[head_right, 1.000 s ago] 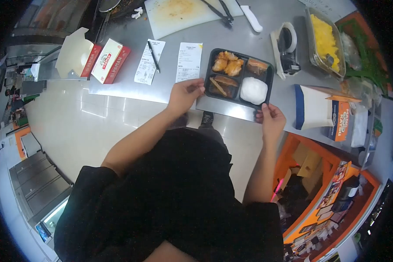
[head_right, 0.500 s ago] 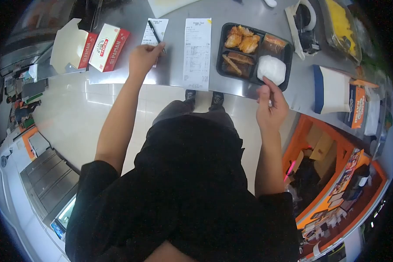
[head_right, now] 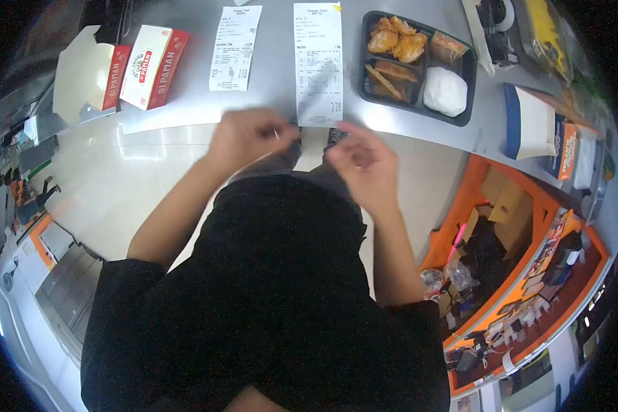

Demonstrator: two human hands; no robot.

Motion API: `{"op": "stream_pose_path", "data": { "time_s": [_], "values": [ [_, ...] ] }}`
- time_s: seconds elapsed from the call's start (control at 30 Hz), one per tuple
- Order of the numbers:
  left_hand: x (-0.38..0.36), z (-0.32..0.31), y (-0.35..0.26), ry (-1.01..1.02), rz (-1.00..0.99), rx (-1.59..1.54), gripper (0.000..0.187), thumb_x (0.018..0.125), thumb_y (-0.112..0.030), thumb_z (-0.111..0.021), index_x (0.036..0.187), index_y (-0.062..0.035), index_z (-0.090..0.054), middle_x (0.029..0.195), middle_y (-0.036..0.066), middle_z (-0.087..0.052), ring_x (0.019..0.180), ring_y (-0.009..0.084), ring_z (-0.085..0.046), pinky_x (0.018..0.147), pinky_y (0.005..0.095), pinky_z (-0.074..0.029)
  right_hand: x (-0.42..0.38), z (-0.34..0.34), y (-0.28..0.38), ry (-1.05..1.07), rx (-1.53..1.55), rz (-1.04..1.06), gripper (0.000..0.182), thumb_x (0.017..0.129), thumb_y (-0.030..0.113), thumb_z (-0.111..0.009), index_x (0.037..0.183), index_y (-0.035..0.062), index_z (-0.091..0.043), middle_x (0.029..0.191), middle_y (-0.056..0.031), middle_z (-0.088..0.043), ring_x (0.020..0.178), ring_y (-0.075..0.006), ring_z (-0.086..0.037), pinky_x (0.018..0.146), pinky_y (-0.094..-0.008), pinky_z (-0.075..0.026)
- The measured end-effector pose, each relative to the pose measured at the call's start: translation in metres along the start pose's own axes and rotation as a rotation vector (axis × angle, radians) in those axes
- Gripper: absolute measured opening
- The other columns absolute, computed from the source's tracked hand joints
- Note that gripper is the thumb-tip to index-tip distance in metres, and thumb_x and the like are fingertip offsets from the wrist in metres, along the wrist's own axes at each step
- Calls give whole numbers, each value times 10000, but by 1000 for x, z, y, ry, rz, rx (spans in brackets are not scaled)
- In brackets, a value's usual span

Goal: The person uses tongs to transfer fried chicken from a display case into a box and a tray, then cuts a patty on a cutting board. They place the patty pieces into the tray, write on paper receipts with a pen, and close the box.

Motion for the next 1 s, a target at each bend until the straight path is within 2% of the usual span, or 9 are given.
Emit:
{"op": "stream_pose_path", "data": {
  "time_s": [0.03, 0.1, 0.2, 0.23, 0.33, 0.43, 0.57, 0.77, 1.0],
  "values": [
    [-10, -14, -2, 55, -84, 16, 187, 792, -208, -808, 883, -57, -744, 798, 79, -719, 657, 199, -684, 600, 314, -536, -1, -16, -10, 0, 162, -23, 324, 907, 89, -735, 1208, 4, -649, 863, -29, -681, 756, -78, -629, 648, -229, -515],
    [-25, -34, -9, 160, -252, 47, 185, 774, -192, -810, 885, -69, -726, 820, 87, -706, 668, 232, -680, 596, 334, -537, 1, -34, -20, 60, -23, -80, 281, 915, 104, -730, 1169, 2, -666, 857, -36, -692, 742, -87, -640, 650, -229, -516],
    [-15, -23, -7, 67, -306, 66, 190, 782, -188, -793, 908, -72, -711, 814, 95, -696, 673, 281, -671, 593, 359, -540, 4, -25, -38, -48, -28, -126, 197, 942, 117, -699, 1087, -15, -687, 832, -71, -703, 723, -149, -672, 673, -260, -543],
    [-10, -15, 3, -80, -307, 24, 277, 780, -220, -804, 991, -74, -698, 960, 114, -703, 845, 305, -686, 730, 370, -553, 7, -18, -36, -135, 34, -58, 191, 948, 114, -688, 1086, -18, -685, 827, -82, -704, 730, -164, -679, 684, -269, -550],
    [21, -14, 22, -255, -340, 170, 449, 791, -319, -795, 1155, -96, -654, 1265, 147, -614, 1166, 351, -591, 994, 477, -465, 17, -1, -25, -323, 83, 65, 138, 925, 30, -685, 1038, -37, -640, 942, -166, -706, 792, -206, -695, 770, -304, -572],
    [39, -18, 27, -243, -276, 517, 624, 792, -459, -766, 1315, -168, -589, 1488, 142, -424, 1385, 407, -375, 1105, 673, -248, 32, 5, -16, -371, 40, 283, 150, 883, -37, -700, 995, -25, -601, 1021, -180, -689, 853, -202, -694, 808, -308, -569],
    [46, -3, 39, -316, -196, 600, 673, 776, -579, -728, 1383, -338, -564, 1540, 99, -360, 1432, 489, -239, 993, 844, -151, 44, 6, -19, -393, -11, 318, 190, 843, -95, -689, 974, -11, -581, 1002, -144, -668, 918, -189, -688, 833, -305, -566],
    [43, -17, 60, -137, -228, 571, 619, 782, -562, -728, 1346, -344, -596, 1531, 103, -365, 1435, 482, -230, 1048, 809, -168, 66, -15, -30, -405, -144, 387, 179, 786, -105, -723, 900, -9, -623, 943, -104, -668, 901, -155, -685, 809, -270, -556],
    [38, -9, 61, -200, -261, 451, 575, 774, -523, -745, 1301, -321, -635, 1535, 144, -350, 1415, 507, -246, 1102, 729, -221, 62, -15, -39, -540, -194, 386, 205, 757, -94, -759, 837, 2, -597, 869, -97, -674, 814, -118, -656, 729, -243, -526]
  ]
}}
Point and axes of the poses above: each hand's wrist, its own x-axis towards the middle knuckle, its own z-axis out of the back of the hand, y = z × x, the point moved 8 cm from there along x, towards the middle knuckle
